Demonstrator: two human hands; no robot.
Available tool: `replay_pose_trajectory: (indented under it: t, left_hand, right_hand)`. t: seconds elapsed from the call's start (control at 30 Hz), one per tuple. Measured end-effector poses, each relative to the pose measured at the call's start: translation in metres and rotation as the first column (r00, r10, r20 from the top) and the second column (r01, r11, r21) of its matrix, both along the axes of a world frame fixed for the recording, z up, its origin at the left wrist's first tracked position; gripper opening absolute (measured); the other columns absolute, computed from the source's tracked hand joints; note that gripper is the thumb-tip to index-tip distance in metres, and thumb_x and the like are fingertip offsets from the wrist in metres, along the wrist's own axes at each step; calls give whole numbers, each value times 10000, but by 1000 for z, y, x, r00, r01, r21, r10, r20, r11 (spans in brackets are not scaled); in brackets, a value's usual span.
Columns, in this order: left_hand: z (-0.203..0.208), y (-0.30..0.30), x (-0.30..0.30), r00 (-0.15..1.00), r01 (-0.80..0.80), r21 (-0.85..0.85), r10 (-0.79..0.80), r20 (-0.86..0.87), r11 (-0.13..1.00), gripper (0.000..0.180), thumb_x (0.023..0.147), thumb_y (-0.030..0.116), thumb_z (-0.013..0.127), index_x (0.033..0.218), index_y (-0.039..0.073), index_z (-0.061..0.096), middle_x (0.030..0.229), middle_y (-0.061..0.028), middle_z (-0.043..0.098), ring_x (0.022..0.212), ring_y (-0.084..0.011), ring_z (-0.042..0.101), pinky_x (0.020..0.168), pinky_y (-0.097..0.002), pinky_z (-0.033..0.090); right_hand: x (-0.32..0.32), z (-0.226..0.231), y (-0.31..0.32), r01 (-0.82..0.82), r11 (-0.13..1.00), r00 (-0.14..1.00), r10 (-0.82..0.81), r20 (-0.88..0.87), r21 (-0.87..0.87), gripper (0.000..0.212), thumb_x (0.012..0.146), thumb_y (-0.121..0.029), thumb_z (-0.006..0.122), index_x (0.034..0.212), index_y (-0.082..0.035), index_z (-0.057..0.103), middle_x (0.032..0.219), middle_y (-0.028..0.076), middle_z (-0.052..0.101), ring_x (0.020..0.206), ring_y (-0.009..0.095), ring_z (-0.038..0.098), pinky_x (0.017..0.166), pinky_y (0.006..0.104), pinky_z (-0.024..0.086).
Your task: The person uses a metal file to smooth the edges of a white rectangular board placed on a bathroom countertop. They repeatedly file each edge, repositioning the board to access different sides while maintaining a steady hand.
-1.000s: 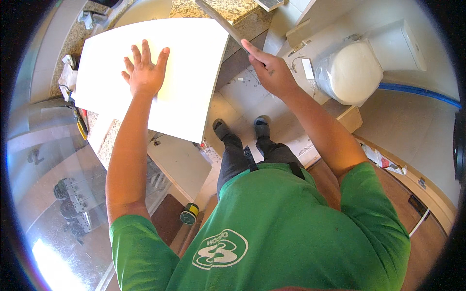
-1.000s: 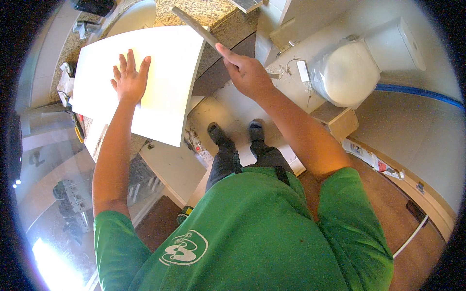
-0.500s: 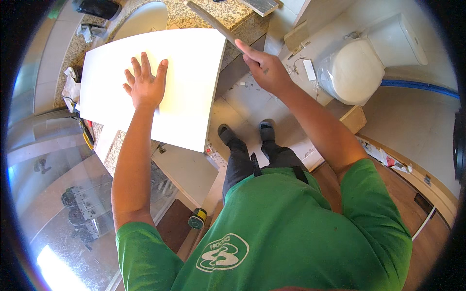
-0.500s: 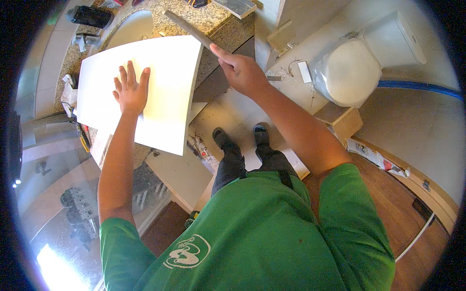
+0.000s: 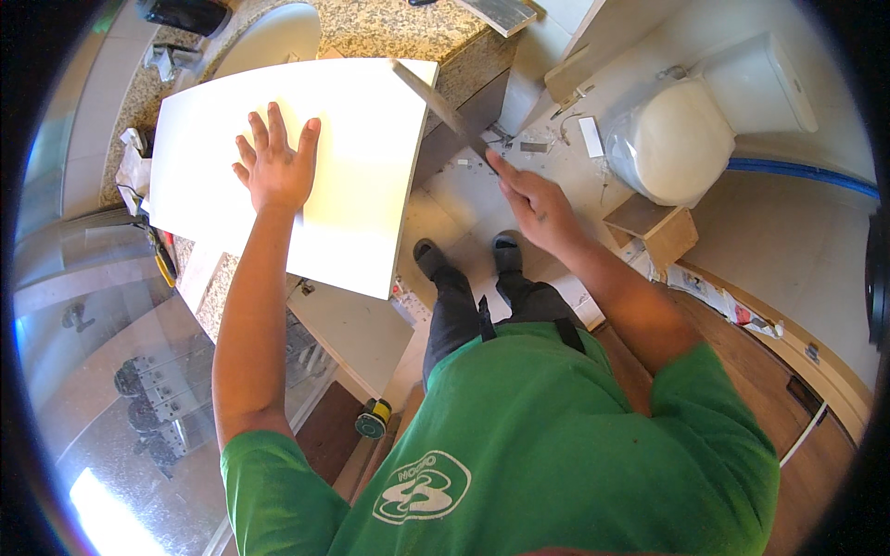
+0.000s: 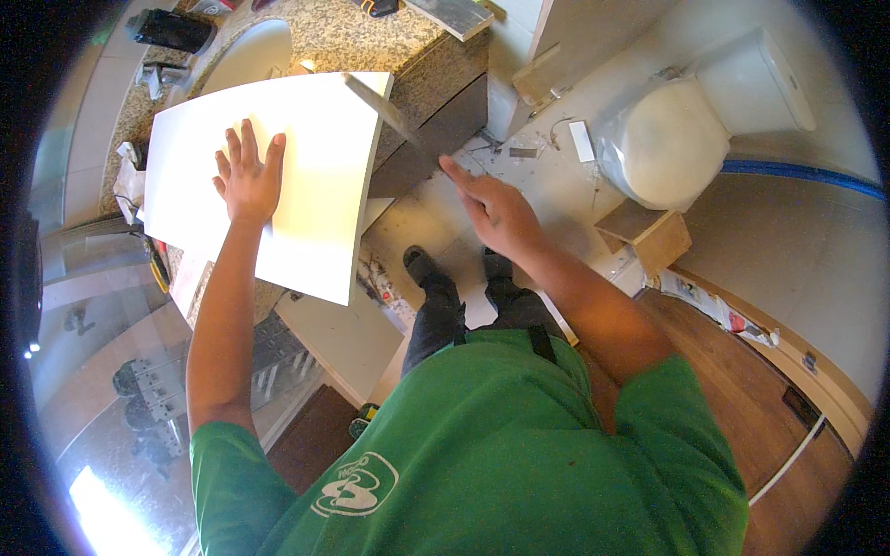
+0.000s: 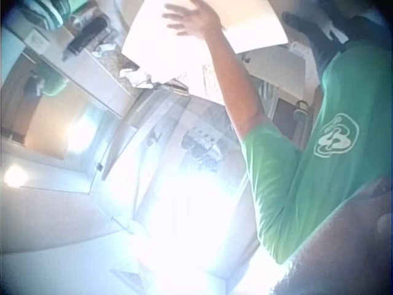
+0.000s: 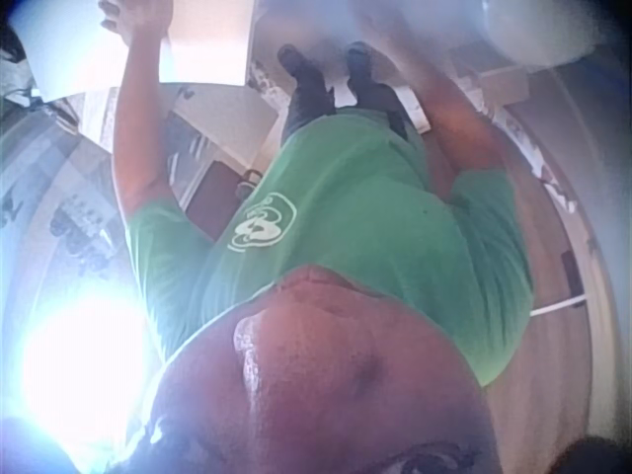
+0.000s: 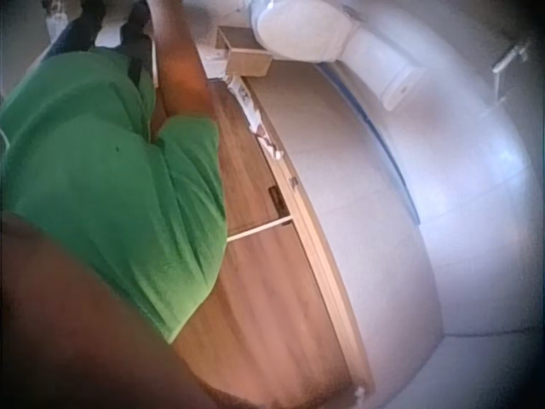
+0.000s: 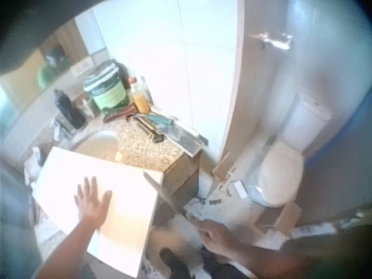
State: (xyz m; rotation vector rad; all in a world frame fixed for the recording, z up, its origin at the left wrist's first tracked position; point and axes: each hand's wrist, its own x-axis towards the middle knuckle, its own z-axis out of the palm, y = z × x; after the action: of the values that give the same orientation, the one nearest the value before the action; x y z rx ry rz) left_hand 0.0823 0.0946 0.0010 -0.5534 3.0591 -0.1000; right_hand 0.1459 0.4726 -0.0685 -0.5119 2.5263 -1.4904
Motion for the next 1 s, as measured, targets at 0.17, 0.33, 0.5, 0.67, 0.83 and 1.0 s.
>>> replay_pose_trajectory:
  t: [0.17, 0.33, 0.5, 0.67, 0.83, 1.0]
  left_hand:
    - [-1, -1, 0, 1000, 2, 4, -2, 1, 1000, 971, 937, 854, 291, 1668, 224, 194, 1732, -137, 128, 1583, -438, 70, 1262, -613, 55]
    - [0, -1, 1, 1000, 9, 28, -9, -6, 1000, 970, 935, 855, 296, 1668, 228, 193, 1733, -136, 126, 1584, -437, 62, 1263, -610, 51]
    - [-2, -2, 0, 1000, 8, 27, -7, -6, 1000, 980, 929, 863, 299, 1668, 229, 191, 1733, -138, 124, 1585, -436, 63, 1262, -613, 55]
    - [0, -2, 0, 1000, 15, 6, -15, 4, 1000, 987, 925, 868, 297, 1668, 227, 190, 1732, -143, 122, 1583, -438, 68, 1261, -615, 59]
    - [0, -2, 0, 1000, 14, 4, -14, 3, 1000, 997, 921, 873, 292, 1668, 221, 191, 1731, -145, 125, 1582, -441, 67, 1260, -616, 57]
    - [-2, -3, 0, 1000, 13, 14, -13, 2, 1000, 998, 922, 873, 291, 1669, 219, 190, 1731, -145, 123, 1583, -440, 60, 1260, -616, 55]
  right_hand:
    - [-83, 8, -43, 33, 976, 993, -57, -106, -216, 501, 1064, -155, 561, 1549, -256, 487, 844, 141, 656, 741, 199, 560, 735, 346, 509]
    - [-56, 8, -25, 52, 988, 997, -59, -44, -147, 471, 1073, -164, 558, 1539, -219, 508, 778, 69, 590, 709, 99, 488, 717, 264, 480]
    - [-40, 0, -22, 25, 973, 973, -76, -220, -227, 458, 1077, -190, 564, 1531, -219, 517, 751, 25, 519, 680, 81, 434, 683, 239, 457]
    - [-106, 17, -39, 26, 990, 1000, -26, 2, -139, 450, 1075, -186, 568, 1521, -228, 531, 757, 46, 525, 682, 80, 438, 684, 244, 460]
    - [-66, 20, -21, 37, 987, 997, -47, -56, -154, 483, 1060, -178, 572, 1528, -283, 510, 745, 145, 594, 633, 161, 528, 658, 313, 494]
    - [-28, 15, -16, -19, 995, 969, -6, -246, -98, 464, 1058, -165, 577, 1516, -231, 537, 727, 71, 554, 649, 118, 447, 655, 261, 455]
